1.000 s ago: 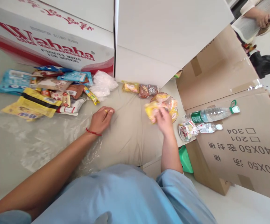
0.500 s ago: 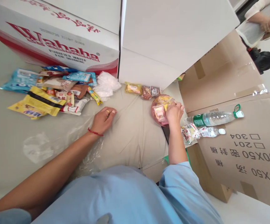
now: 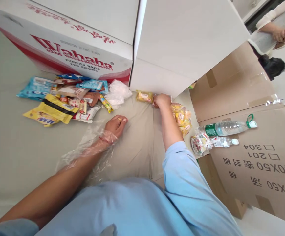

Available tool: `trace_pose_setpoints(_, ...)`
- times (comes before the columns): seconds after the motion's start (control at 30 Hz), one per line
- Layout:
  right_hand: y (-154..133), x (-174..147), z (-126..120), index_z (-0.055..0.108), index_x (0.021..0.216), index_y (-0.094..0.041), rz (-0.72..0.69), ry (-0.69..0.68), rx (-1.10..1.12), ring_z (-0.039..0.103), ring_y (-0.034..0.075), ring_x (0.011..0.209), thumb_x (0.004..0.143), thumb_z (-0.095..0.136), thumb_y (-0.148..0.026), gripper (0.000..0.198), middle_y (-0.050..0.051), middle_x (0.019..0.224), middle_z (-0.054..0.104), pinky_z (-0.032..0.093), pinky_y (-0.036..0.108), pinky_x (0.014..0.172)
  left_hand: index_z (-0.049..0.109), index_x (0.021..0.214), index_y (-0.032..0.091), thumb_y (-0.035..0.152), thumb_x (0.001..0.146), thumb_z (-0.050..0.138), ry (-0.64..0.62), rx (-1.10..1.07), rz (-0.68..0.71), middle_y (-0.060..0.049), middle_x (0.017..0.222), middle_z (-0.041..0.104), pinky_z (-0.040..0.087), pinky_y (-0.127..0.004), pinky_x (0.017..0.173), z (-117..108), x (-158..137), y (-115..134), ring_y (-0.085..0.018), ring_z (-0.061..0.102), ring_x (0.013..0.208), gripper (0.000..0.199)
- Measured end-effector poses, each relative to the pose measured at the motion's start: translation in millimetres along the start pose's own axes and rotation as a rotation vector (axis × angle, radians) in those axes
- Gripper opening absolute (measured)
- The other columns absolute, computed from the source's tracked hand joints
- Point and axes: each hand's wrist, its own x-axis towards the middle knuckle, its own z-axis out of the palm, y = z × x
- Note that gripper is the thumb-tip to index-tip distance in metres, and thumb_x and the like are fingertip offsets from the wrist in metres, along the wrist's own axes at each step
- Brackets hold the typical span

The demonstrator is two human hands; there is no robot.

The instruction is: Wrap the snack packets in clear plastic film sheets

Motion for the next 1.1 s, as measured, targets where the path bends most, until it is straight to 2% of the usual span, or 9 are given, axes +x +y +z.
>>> trace_pose_setpoints(0.2,-13.3,-14.8,35.0,0.073,0.118,-0.011,0.197,0.080,0.037,0.067,0.031,0.122,0.103,0.050,-0.036,0.038,0.023,0.123,0.073,0.048,0.039,0.100,0.068,0.090,0.023,0.041,0.101,0.038,-0.017,0.014,0.016,-0.009,0.102,0.073,0.053,-0.038,0.093,1.6,0.9,-5.9,-0.024,0.067,0.098,0.037)
trace_pose_setpoints(0.3,-19.2,-27.4,47.9,0.071,0.121,-0.010,0.258,0.117,0.076,0.068,0.034,0.120,0.105,0.046,-0.040,0.043,0.024,0.124,0.073,0.051,0.041,0.098,0.068,0.089,0.023,0.040,0.100,0.039,-0.027,0.018,0.022,-0.009,0.102,0.073,0.053,-0.037,0.093,0.9,1.0,-6.2,-0.024,0.067,0.099,0.035)
trace_pose_setpoints(0.4,-22.9,-48.2,55.3,0.065,0.128,-0.009,0.276,0.178,0.095,0.069,0.034,0.119,0.105,0.046,-0.044,0.047,0.024,0.126,0.072,0.052,0.041,0.098,0.067,0.089,0.022,0.041,0.100,0.038,-0.026,0.013,0.024,-0.009,0.101,0.073,0.053,-0.038,0.094,-0.7,0.2,-3.6,-0.024,0.067,0.099,0.037)
trace_pose_setpoints(0.47,-21.6,-69.6,57.8,0.062,0.130,-0.010,0.222,0.250,0.114,0.069,0.033,0.118,0.104,0.048,-0.042,0.043,0.022,0.124,0.073,0.051,0.040,0.099,0.068,0.091,0.021,0.042,0.101,0.037,-0.023,0.008,0.014,-0.009,0.102,0.073,0.053,-0.038,0.095,-1.8,-0.6,-1.5,-0.024,0.067,0.099,0.038)
trace_pose_setpoints(0.63,10.4,-135.6,40.2,0.051,0.143,-0.015,-0.008,0.476,0.243,0.068,0.030,0.117,0.103,0.048,-0.049,0.053,0.018,0.129,0.071,0.051,0.039,0.101,0.068,0.090,0.021,0.041,0.099,0.038,-0.035,0.007,0.001,-0.010,0.102,0.073,0.052,-0.038,0.095,-2.7,-0.9,-0.1,-0.024,0.068,0.099,0.037)
trace_pose_setpoints(0.77,54.2,-159.5,-0.7,0.031,0.158,-0.018,0.062,0.597,0.222,0.071,0.029,0.105,0.103,0.043,-0.052,0.066,0.015,0.120,0.074,0.053,0.040,0.092,0.069,0.091,0.021,0.040,0.098,0.041,-0.035,0.015,0.001,-0.009,0.103,0.074,0.052,-0.037,0.094,-2.1,-0.3,-1.1,-0.023,0.068,0.098,0.034)
trace_pose_setpoints(0.87,72.9,-150.5,-24.4,0.050,0.147,-0.020,0.123,0.431,0.018,0.070,0.033,0.104,0.101,0.048,-0.047,0.054,0.015,0.116,0.075,0.052,0.043,0.091,0.069,0.089,0.021,0.039,0.097,0.040,-0.032,0.029,-0.003,-0.009,0.102,0.074,0.053,-0.037,0.091,-1.4,0.5,-1.8,-0.024,0.068,0.097,0.034)
trace_pose_setpoints(0.97,70.0,-132.4,-30.8,0.065,0.131,-0.018,0.124,0.224,-0.157,0.070,0.036,0.103,0.099,0.051,-0.043,0.042,0.017,0.108,0.076,0.050,0.043,0.090,0.068,0.089,0.021,0.040,0.097,0.040,-0.031,0.032,-0.002,-0.009,0.102,0.074,0.053,-0.038,0.091,-1.0,0.7,-2.6,-0.024,0.068,0.097,0.035)
trace_pose_setpoints(1.1,52.7,-115.0,-20.3,0.066,0.130,-0.019,0.059,0.252,-0.150,0.068,0.033,0.109,0.102,0.045,-0.034,0.038,0.016,0.113,0.076,0.048,0.040,0.094,0.068,0.088,0.021,0.039,0.096,0.041,-0.029,0.033,-0.002,-0.009,0.102,0.074,0.053,-0.038,0.092,-1.7,-0.3,-2.5,-0.024,0.068,0.097,0.034)
